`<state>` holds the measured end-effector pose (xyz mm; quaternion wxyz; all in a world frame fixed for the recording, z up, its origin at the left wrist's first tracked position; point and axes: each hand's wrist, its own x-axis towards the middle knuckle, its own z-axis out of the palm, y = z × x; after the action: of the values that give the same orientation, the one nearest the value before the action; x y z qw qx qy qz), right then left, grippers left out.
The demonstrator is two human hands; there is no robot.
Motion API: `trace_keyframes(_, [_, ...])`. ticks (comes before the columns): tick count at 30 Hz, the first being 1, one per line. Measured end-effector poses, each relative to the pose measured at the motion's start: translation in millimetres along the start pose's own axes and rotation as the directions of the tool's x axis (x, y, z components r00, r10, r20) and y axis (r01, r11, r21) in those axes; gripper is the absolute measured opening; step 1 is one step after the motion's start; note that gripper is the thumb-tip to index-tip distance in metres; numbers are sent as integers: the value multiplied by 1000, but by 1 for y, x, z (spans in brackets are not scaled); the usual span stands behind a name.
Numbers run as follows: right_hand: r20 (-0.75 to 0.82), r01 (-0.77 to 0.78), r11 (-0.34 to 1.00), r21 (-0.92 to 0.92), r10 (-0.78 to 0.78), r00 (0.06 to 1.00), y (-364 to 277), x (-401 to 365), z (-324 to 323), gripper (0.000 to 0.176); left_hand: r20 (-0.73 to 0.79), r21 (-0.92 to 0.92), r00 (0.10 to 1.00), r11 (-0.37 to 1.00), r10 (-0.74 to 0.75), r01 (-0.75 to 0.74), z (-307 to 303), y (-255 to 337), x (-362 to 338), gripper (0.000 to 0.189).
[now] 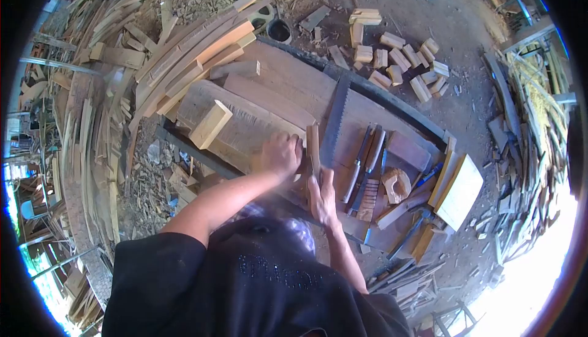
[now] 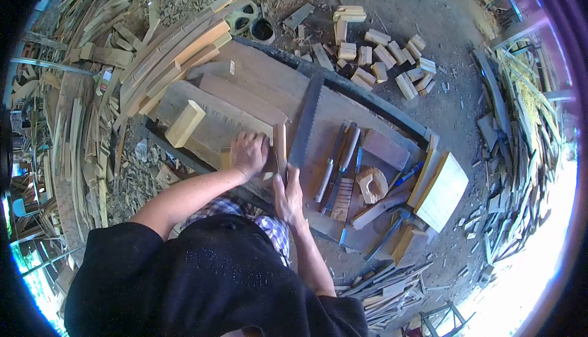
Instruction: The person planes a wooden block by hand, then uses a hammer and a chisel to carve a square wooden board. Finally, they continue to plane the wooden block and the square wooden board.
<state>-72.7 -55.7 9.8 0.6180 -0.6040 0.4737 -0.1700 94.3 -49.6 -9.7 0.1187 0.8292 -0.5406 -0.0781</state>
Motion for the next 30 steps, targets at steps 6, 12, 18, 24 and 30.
trace_keyframes(6, [-93, 83, 995, -59, -88, 992, 9, 79, 14, 39, -7, -6, 1000, 1000, 0, 0, -4, 2, 0, 22])
trace_keyframes(12, [1, -43, 998, 54, 43, 999, 12, -2, 3, 42, -22, 45, 998, 997, 57, -56, -2, -1, 0, 20])
trace_keyframes(18, [-78, 79, 997, -3, -78, 994, 17, 87, 15, 38, -31, 29, 998, 999, 45, -44, -2, 1, -1, 22])
trace_keyframes(24, [22, -55, 998, 4, 55, 998, 4, -7, -5, 41, 10, 18, 999, 999, 46, -46, -2, -2, 1, 23])
trace_keyframes(30, [0, -3, 1000, -16, 3, 1000, 14, 80, 8, 42, 18, 22, 999, 999, 31, -31, -4, 1, 1, 24])
